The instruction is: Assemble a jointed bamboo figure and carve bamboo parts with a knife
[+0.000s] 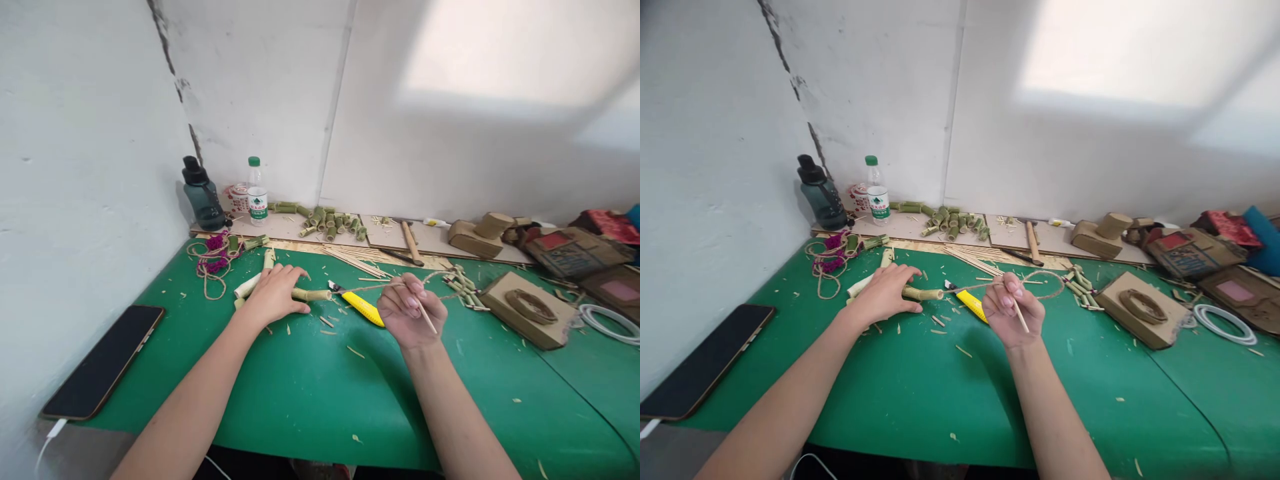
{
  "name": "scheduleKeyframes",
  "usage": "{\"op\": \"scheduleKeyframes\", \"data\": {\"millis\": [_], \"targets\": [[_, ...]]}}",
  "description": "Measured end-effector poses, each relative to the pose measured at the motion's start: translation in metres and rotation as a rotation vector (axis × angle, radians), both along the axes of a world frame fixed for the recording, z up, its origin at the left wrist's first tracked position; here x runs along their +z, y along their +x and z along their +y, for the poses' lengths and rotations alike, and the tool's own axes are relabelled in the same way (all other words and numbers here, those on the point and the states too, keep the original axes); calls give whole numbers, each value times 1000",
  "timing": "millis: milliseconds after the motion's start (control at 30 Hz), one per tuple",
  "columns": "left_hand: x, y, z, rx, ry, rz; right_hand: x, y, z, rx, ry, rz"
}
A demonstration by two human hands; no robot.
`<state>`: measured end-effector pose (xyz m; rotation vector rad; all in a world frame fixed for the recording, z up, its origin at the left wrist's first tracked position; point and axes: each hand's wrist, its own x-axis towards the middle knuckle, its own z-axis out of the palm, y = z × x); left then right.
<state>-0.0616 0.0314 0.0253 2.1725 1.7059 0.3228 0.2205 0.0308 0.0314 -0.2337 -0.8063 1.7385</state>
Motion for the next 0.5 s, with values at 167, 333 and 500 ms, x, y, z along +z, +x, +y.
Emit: {"op": "scheduleKeyframes", "data": {"millis": [167, 333, 500], "targets": [[11, -39, 6, 107, 46, -66, 1, -2, 0, 16, -52, 58], [10, -71, 9, 302, 12, -16, 4, -3, -2, -8, -49, -21], [5, -70, 7, 213, -166, 16, 5, -5, -3, -13, -10, -65]]}}
